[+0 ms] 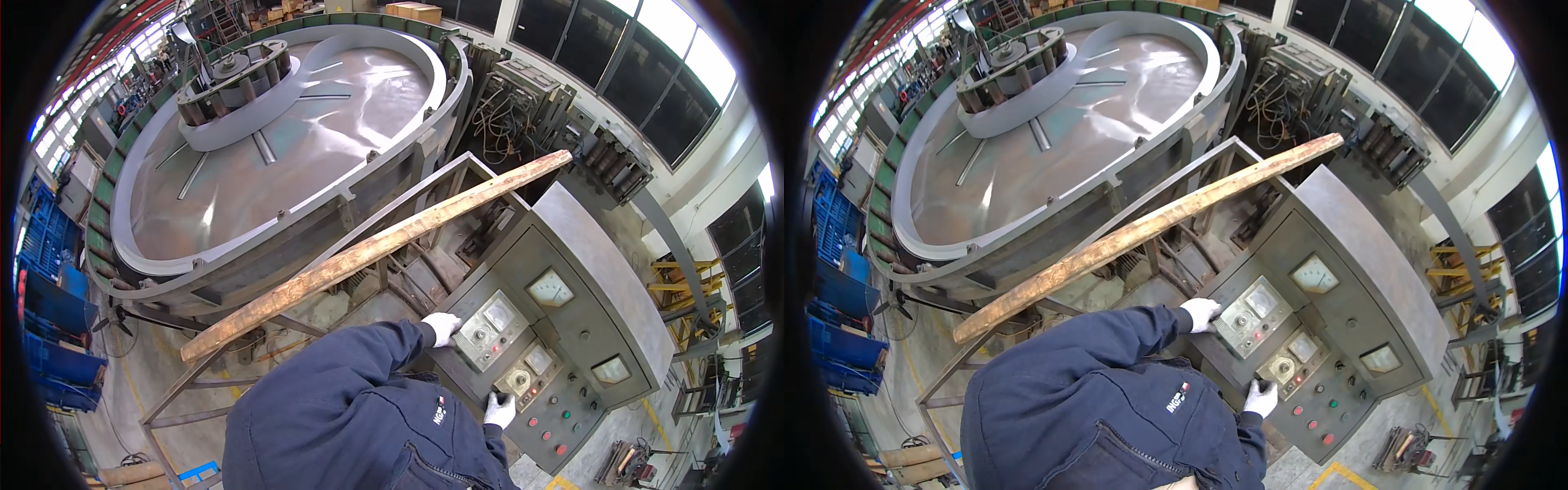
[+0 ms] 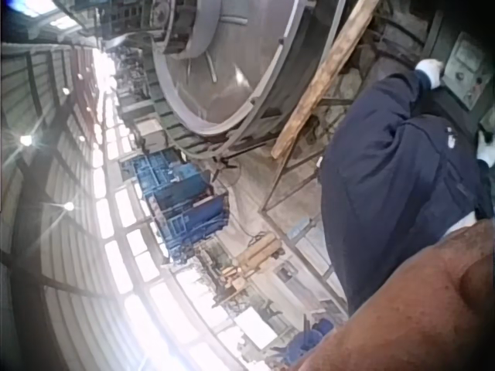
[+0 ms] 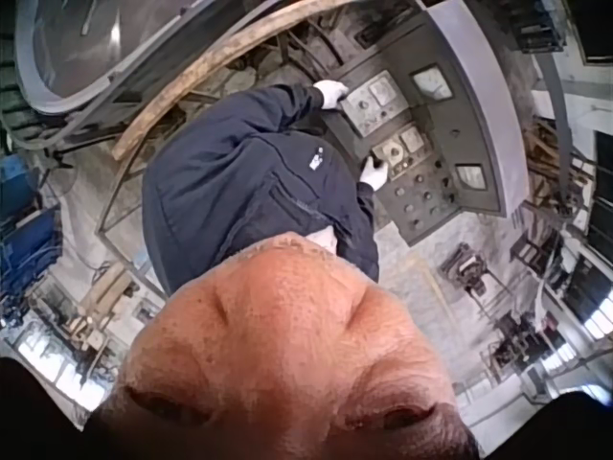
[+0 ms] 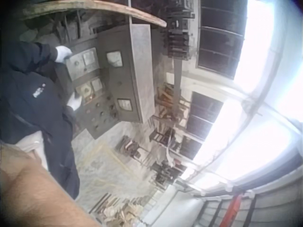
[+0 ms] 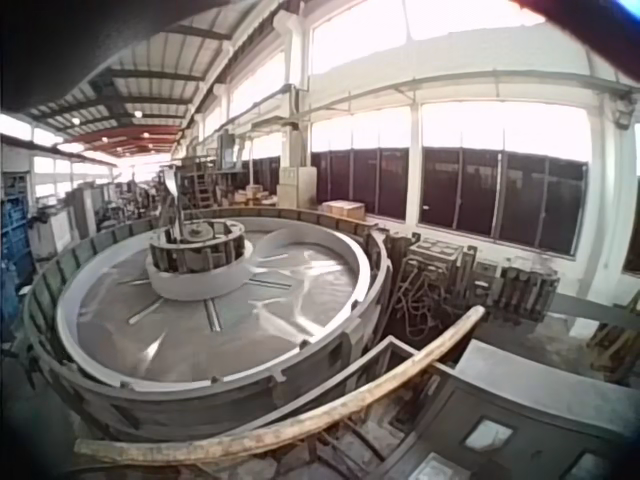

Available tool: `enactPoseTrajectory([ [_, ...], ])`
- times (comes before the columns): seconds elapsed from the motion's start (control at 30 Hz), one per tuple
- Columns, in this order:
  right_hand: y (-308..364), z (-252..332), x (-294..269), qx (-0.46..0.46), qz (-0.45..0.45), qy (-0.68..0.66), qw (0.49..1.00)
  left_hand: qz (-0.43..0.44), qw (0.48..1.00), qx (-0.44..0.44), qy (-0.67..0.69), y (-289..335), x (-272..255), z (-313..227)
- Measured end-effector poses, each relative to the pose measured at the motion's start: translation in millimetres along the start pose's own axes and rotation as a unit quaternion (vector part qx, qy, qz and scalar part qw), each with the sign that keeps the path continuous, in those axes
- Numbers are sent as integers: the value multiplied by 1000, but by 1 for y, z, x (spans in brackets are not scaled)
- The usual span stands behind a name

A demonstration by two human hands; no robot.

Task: Operating a large industrial rotating machine using a console control panel.

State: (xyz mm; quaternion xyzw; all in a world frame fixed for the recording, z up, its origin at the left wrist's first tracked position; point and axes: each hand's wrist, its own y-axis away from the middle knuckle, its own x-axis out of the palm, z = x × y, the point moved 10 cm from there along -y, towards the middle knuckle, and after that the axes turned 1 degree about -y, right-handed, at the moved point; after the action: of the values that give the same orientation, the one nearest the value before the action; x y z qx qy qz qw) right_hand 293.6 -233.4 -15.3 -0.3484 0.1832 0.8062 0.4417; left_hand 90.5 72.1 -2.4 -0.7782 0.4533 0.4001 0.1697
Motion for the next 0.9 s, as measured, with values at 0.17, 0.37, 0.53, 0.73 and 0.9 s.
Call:
enactPoseTrajectory([
  [0.17, 1, 0, -1, 8, 2, 5, 1000, 0, 1000, 3, 2, 0, -1, -1],
  [0.37, 1, -4, 1, 5, 0, -1, 1000, 8, 1000, 1, 5, 1, -4, -5],
  [0.53, 0, -4, 1, 6, 1, -4, 1000, 8, 1000, 0, 5, 0, -2, -4],
  [0.73, 1, 0, -2, 11, -4, -1, 1000, 14, 1000, -4, -1, 0, -3, -4],
  [0.9, 1, 2, -3, 0, -6, 9, 1000, 18, 1000, -6, -4, -1, -2, -4],
])
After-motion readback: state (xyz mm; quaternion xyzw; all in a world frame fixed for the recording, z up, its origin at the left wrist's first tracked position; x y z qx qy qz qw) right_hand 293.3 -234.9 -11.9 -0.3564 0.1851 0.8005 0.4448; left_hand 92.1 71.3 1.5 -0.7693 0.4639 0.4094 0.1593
